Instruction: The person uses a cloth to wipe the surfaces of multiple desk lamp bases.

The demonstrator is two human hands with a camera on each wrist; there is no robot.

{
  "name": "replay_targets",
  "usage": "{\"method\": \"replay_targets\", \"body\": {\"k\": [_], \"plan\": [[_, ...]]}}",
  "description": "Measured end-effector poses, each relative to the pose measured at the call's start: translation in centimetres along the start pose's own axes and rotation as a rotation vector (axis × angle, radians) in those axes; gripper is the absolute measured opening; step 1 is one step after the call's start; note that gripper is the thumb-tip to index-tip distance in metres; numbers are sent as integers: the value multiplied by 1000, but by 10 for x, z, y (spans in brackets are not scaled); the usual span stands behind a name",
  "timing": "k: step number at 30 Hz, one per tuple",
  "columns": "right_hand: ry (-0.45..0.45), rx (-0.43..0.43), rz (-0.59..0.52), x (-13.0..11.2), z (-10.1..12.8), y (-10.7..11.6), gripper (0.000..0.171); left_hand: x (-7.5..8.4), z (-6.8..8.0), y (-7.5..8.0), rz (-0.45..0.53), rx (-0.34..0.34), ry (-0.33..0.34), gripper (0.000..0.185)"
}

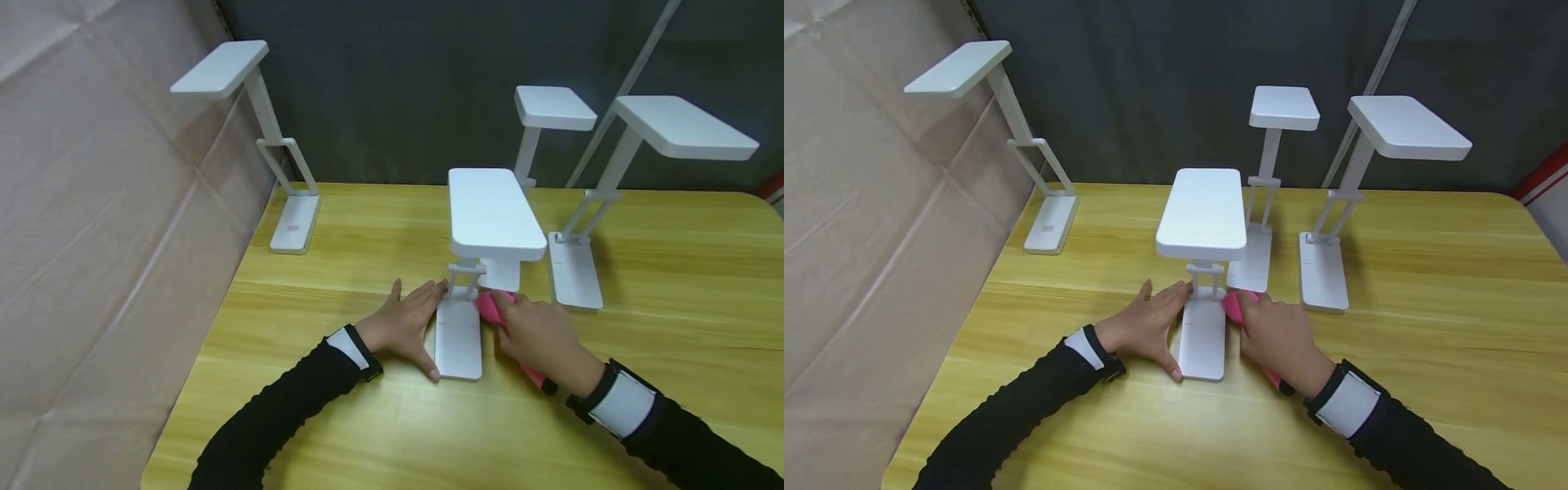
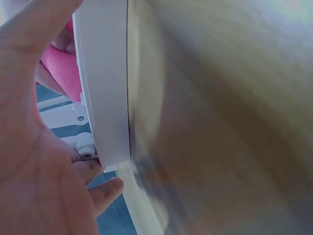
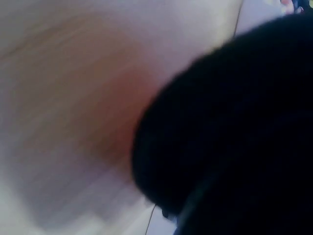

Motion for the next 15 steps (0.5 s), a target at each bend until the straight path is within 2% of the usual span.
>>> {"method": "replay_targets", "body": {"k": [3, 6, 15], "plan": [[33, 52, 31, -6, -1, -1, 43, 1, -1, 0, 17, 6, 1, 148], [76, 66, 28, -8, 2, 0, 40, 1, -1, 2, 26, 11, 2, 148], [179, -14, 4, -15, 29, 2, 42, 2, 0, 1, -3, -2, 13, 148]]}}
Point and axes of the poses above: each hand's wrist, its own z-axis away from the middle knuckle, its own y-axis out of the back of the hand, x = y × z, the point moved 4 cm from there along -z, towards the middle knuckle, and after that the axes turned 8 degrees about -y, right-handed, at the moved point
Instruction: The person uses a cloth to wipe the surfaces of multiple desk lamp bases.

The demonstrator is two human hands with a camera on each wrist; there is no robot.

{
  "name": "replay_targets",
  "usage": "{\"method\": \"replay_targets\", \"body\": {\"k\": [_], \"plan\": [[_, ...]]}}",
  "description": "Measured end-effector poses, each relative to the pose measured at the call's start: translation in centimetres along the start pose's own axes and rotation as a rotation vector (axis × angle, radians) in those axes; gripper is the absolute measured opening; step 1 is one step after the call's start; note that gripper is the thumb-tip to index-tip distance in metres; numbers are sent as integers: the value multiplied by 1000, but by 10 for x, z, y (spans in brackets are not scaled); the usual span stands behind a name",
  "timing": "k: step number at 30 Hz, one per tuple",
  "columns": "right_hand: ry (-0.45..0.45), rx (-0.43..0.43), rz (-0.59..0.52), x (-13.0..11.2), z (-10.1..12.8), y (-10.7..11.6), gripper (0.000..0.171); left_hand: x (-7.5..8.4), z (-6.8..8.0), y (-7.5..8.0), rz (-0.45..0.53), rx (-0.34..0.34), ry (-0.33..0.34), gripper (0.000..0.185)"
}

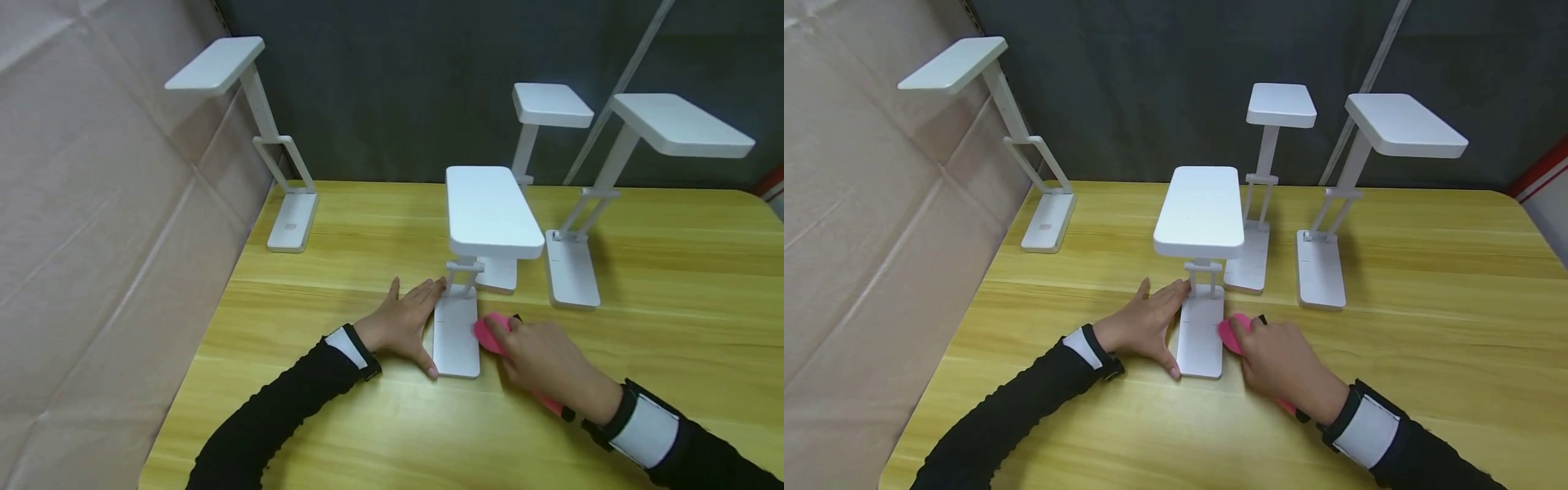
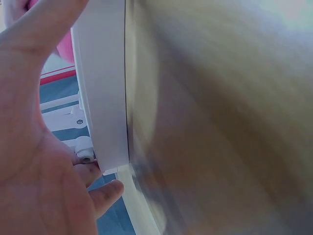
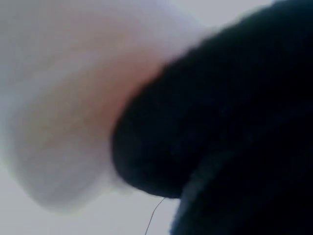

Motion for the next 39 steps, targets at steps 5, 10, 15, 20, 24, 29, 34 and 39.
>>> {"method": "replay_targets", "body": {"k": [5, 10, 15, 20, 24, 29, 34, 39], "plan": [[29, -25, -37, -7, 13, 0, 43, -1, 1, 0, -3, -9, 11, 147], [61, -52, -78, -13, 23, 1, 42, -2, 2, 0, -8, -12, 15, 148], [175, -162, -209, -8, 33, 6, 45, 1, 1, -7, -2, -8, -1, 148], [83, -253, -293, 14, 26, 16, 47, 4, 1, -15, 17, -11, -15, 147], [-91, -187, -175, 26, 6, 15, 48, 5, 2, -16, 27, -8, -13, 147], [-175, -81, -61, 24, -13, 9, 40, 2, -1, -12, 15, -3, -20, 146], [-197, -3, -24, 13, -27, 3, 38, 0, -2, -5, 16, -6, -16, 146], [-147, 19, 15, 3, -26, 1, 36, -1, 0, -1, 22, -7, -2, 146]]}}
Point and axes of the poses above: each hand's wrist, its own z-axis away from the middle knuckle, its own y-axis out of the back of the hand, x = y × z, the point moved 4 cm from there along -z, towards the middle knuckle, and after that the axes turned 8 degrees about -y, right-handed, at the moved point
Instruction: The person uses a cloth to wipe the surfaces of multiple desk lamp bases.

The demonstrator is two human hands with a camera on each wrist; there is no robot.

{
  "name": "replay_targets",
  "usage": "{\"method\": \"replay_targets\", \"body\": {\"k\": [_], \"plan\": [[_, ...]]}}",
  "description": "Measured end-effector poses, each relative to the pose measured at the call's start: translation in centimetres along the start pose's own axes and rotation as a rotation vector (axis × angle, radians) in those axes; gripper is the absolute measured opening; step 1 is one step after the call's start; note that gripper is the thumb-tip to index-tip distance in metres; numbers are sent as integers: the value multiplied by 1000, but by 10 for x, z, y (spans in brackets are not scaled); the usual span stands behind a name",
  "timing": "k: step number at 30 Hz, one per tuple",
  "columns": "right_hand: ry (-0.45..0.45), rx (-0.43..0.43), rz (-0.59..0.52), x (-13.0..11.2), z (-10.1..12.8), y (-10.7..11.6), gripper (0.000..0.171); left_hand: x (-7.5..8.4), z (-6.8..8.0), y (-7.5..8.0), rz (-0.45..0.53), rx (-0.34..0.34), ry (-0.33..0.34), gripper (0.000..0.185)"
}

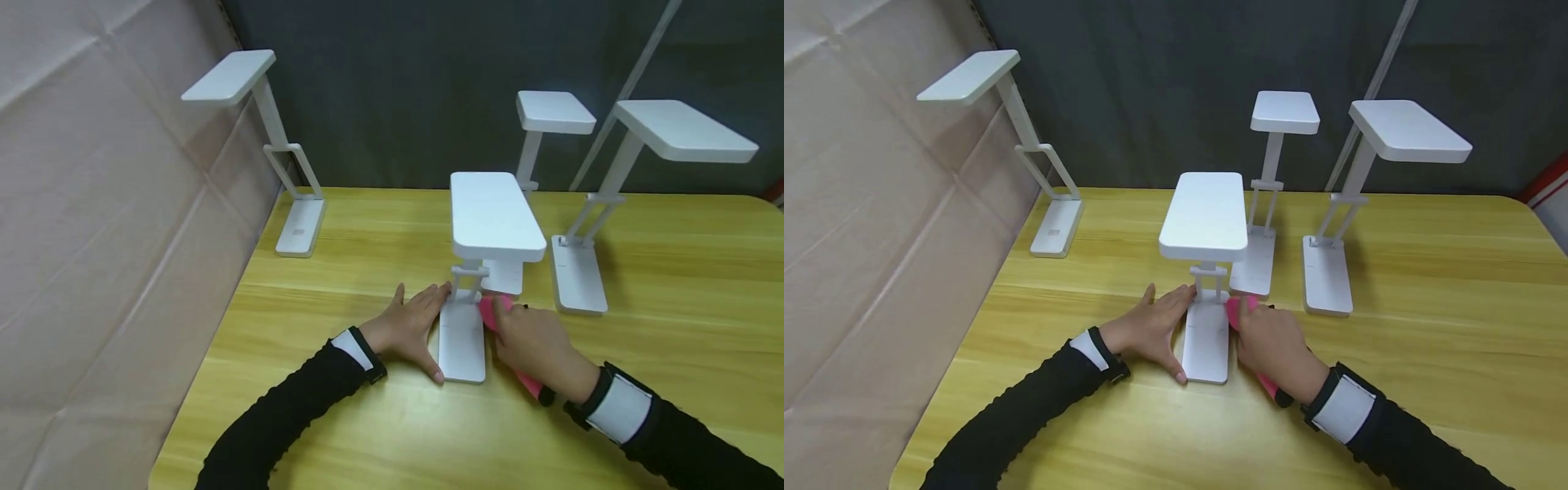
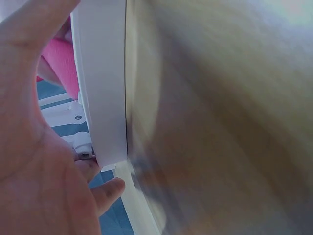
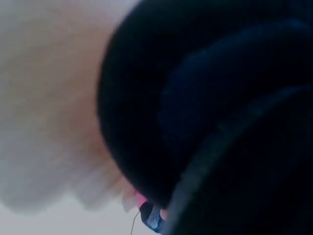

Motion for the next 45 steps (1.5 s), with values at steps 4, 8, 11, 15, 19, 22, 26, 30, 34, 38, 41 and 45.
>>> {"method": "replay_targets", "body": {"k": [4, 8, 11, 15, 19, 22, 26, 30, 34, 38, 41, 45], "plan": [[71, -8, 4, -4, 13, 1, 33, -1, 2, 0, -9, -4, 2, 146], [139, -17, 4, -7, 27, 3, 39, -1, 3, 0, -5, -6, 5, 147], [168, -29, -6, -10, 36, 3, 41, -2, 4, 0, 5, -4, 5, 147], [186, -63, -30, -13, 47, 3, 43, -2, 4, 0, 8, -6, 3, 147], [201, -106, -70, -15, 55, 3, 46, -3, 5, -2, 3, -14, 6, 147], [251, -171, -135, -11, 59, 7, 49, -4, 4, -3, 9, -10, 7, 147], [322, -321, -269, -1, 58, 24, 50, -3, 2, -5, 24, 3, -2, 147], [462, -307, -326, -15, 55, 34, 54, -5, 2, -5, 25, 5, 5, 147], [653, -114, -261, -47, 56, 18, 58, -5, 3, -4, 35, 5, 17, 148], [661, 0, -179, -63, 56, 1, 53, -2, 1, -4, 50, 8, 13, 147], [584, 5, -182, -62, 57, -5, 51, -1, 0, -3, 63, 9, 14, 147], [488, -22, -195, -53, 58, -5, 51, -2, 0, -2, 72, 11, 21, 147]]}}
Point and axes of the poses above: each hand's wrist, its own z-axis away from the middle knuckle, its own y-axis out of the back of the hand, x = y × z, the point moved 4 cm from there along -z, towards the middle knuckle, and after that the axes turned 8 degrees about -y, right-handed, at the moved point
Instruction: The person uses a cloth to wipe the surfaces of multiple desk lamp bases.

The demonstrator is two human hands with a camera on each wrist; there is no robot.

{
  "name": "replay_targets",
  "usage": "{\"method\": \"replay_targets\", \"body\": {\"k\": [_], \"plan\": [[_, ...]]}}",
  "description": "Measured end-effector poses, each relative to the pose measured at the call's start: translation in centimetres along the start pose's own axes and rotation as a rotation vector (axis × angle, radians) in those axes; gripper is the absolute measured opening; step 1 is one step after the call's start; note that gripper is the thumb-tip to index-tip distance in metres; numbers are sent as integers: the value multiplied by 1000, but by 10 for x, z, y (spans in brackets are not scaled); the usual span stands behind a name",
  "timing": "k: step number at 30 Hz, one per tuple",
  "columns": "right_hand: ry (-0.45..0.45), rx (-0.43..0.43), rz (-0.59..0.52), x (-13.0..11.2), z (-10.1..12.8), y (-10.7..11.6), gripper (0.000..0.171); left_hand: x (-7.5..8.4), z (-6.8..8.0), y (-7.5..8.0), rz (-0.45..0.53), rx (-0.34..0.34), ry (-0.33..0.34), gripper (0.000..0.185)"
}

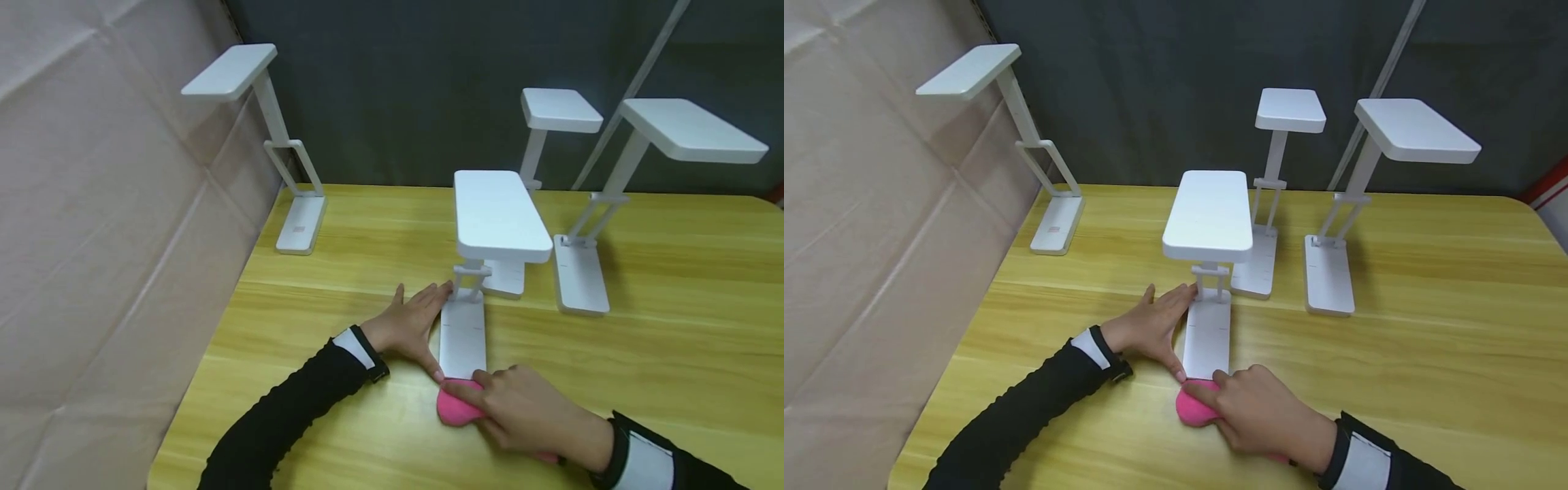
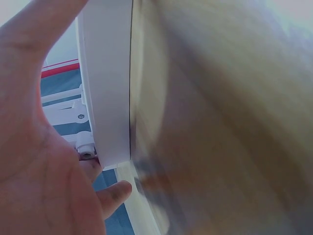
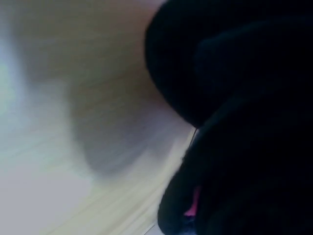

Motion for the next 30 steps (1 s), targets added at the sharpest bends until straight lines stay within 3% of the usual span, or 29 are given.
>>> {"method": "replay_targets", "body": {"k": [15, 19, 24, 30], "plan": [[-125, -68, 5, 19, 29, 16, 48, 1, 0, 1, 2, -16, -6, 147], [-76, -85, -17, 11, 19, 19, 48, -1, 3, 1, -4, -21, 10, 147], [19, -50, -22, -8, -5, 8, 47, -1, 3, 1, -26, -16, 16, 148], [-25, -29, 15, -7, -10, 0, 47, 1, 1, 2, -27, -9, 14, 147]]}}
Point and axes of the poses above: each hand's wrist, its own z-axis away from the middle knuckle, its own y-axis out of the back of the hand, x = y × z, the point moved 4 cm from there along -z, towards the middle knuckle, and after that the axes turned 8 degrees about -y, right-handed, at the moved point
